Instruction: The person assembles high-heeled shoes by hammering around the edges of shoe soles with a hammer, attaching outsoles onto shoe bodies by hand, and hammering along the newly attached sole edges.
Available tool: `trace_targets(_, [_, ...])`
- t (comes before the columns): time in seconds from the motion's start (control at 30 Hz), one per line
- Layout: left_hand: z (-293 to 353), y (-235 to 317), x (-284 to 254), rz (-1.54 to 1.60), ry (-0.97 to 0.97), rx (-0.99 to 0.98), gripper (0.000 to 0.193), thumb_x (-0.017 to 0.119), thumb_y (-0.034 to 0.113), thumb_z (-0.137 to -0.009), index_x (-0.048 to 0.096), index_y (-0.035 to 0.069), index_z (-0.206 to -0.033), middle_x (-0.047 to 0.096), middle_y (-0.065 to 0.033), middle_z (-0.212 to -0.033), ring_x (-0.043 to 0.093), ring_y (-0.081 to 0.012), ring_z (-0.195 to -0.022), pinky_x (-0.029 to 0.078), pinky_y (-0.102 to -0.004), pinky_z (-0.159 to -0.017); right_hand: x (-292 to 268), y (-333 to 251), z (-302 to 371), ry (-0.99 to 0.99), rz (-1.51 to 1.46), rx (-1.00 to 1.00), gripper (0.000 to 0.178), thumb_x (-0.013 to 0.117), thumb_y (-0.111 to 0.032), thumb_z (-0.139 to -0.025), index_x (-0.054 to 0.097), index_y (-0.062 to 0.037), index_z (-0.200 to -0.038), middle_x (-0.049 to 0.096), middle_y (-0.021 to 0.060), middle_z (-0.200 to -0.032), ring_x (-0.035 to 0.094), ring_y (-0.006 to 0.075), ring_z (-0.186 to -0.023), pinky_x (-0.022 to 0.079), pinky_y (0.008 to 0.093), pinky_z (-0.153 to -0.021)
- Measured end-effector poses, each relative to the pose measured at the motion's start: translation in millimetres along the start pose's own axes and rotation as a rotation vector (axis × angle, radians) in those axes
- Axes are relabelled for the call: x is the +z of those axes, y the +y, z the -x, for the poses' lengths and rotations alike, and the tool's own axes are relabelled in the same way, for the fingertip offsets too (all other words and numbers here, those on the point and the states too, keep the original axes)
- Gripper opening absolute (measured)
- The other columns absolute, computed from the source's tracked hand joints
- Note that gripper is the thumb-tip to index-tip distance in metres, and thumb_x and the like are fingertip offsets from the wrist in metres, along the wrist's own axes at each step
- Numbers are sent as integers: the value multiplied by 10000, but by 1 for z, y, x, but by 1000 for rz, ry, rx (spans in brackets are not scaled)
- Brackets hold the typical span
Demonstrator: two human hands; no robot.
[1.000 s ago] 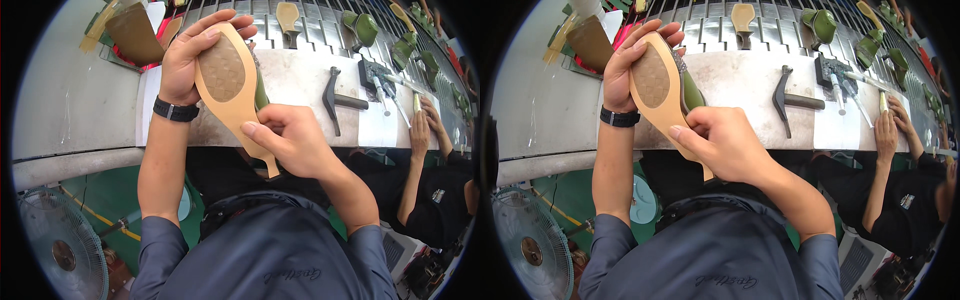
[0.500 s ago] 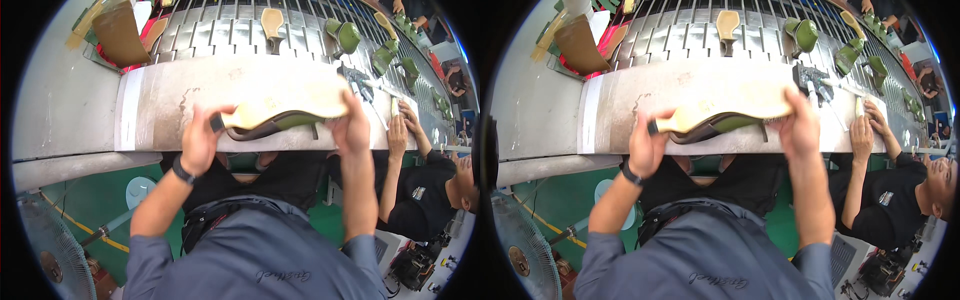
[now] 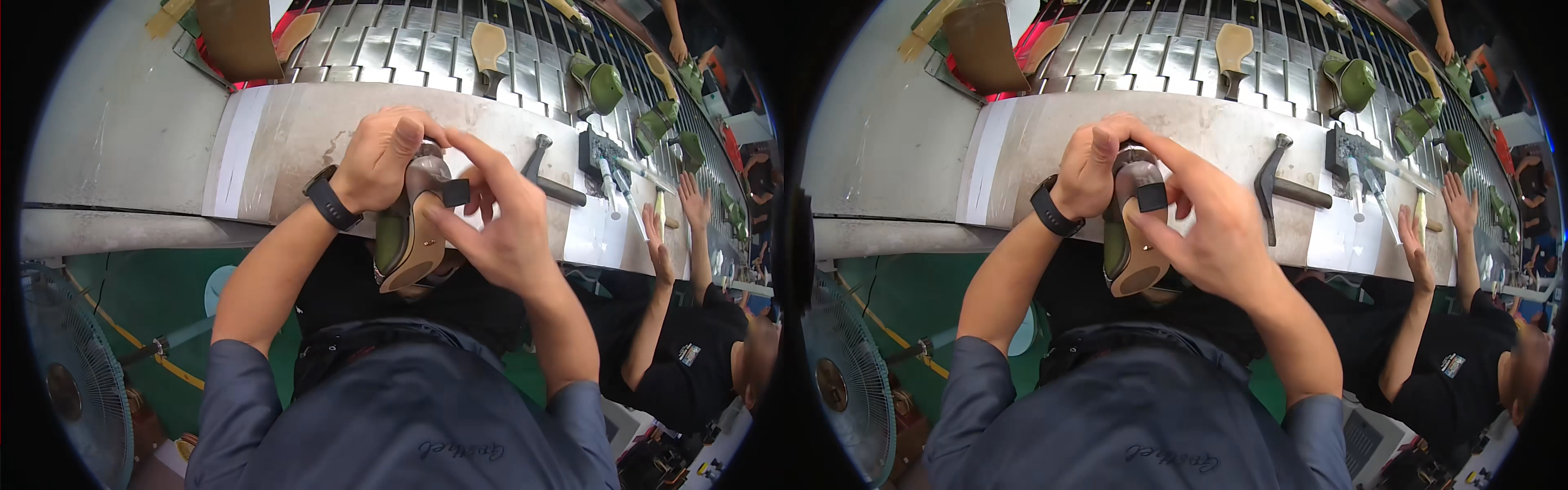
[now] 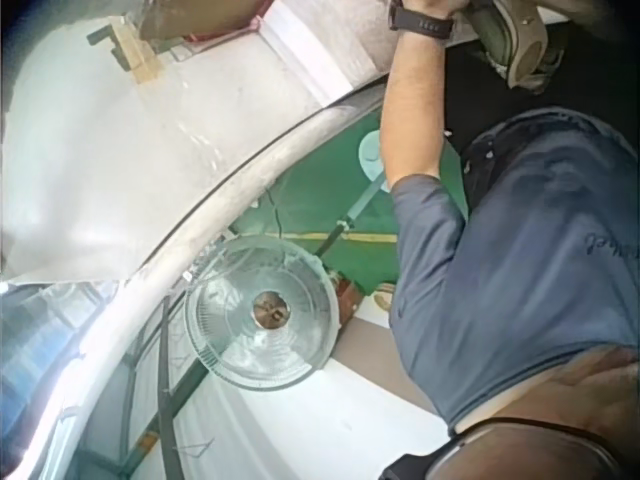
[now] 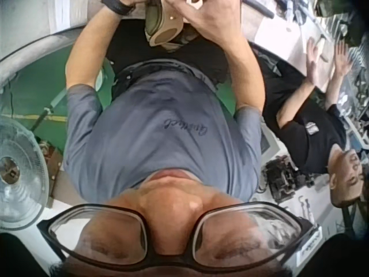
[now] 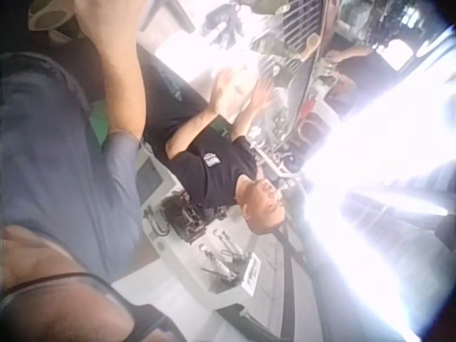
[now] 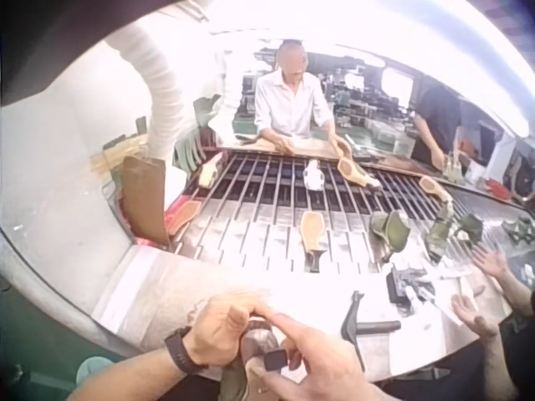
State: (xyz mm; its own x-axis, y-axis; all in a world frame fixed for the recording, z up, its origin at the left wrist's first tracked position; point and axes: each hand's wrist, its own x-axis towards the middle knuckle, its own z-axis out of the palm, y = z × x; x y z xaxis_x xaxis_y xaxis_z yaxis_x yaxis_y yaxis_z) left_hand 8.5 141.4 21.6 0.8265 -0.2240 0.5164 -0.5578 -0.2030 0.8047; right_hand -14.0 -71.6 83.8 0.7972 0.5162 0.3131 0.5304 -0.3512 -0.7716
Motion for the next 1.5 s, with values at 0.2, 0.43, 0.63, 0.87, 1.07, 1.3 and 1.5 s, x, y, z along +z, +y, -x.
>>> trace_targets(0.2, [13,-9,-6,227,90,-217,1037,82,759,-1043,736,-46,-1006,697,-149,-1030,660,-231,-969,516,-348,-922,5,-7,2,100,197,-509,384,836,-3,-708,735,-5,-1078,630,60,-784,615,209,-630,515,353,-560])
trace_targets(0.43, [8,-7,-2,156,-9,-167,1072,41,774,-1029,748,-31,-993,683,-131,-1007,639,-220,-953,495,-353,-932,36,27,-6,241,312,-608,296,802,-48,-791,721,37,-1063,535,31,-729,531,176,-578,455,326,-512])
trace_targets(0.63, [9,-11,-5,170,9,-185,1084,38,780,-1024,749,-37,-986,680,-134,-995,636,-217,-941,495,-348,-906,39,29,-8,273,314,-629,295,791,-41,-777,724,41,-1053,528,29,-732,541,175,-589,455,327,-511])
trace_targets(0.87, [8,-13,-5,172,20,-181,1094,34,785,-1020,750,-40,-971,681,-133,-977,638,-217,-932,495,-348,-898,43,33,-13,282,321,-627,297,785,-35,-763,725,34,-1045,532,28,-739,542,170,-594,458,323,-512])
trace_targets(1.07, [8,-12,-5,156,16,-172,1092,41,789,-1019,750,-40,-972,680,-132,-978,636,-217,-928,494,-352,-894,45,35,-14,280,326,-625,311,788,-45,-752,724,28,-1047,537,25,-747,542,168,-592,465,319,-514])
trace_targets(1.3, [-1,-13,-10,227,-10,-147,889,251,698,-1075,743,-34,-969,702,-105,-942,637,-173,-854,504,-309,-807,37,40,-32,268,330,-682,290,738,-90,-737,723,-24,-1019,551,21,-770,562,187,-618,494,350,-551])
trace_targets(1.5, [-19,-36,-27,441,70,-461,287,554,193,-1005,726,-33,-964,725,-76,-943,632,-132,-872,503,-279,-847,29,50,-55,122,-25,-200,260,797,-28,-824,728,-55,-1073,699,91,-849,692,230,-697,558,348,-636])
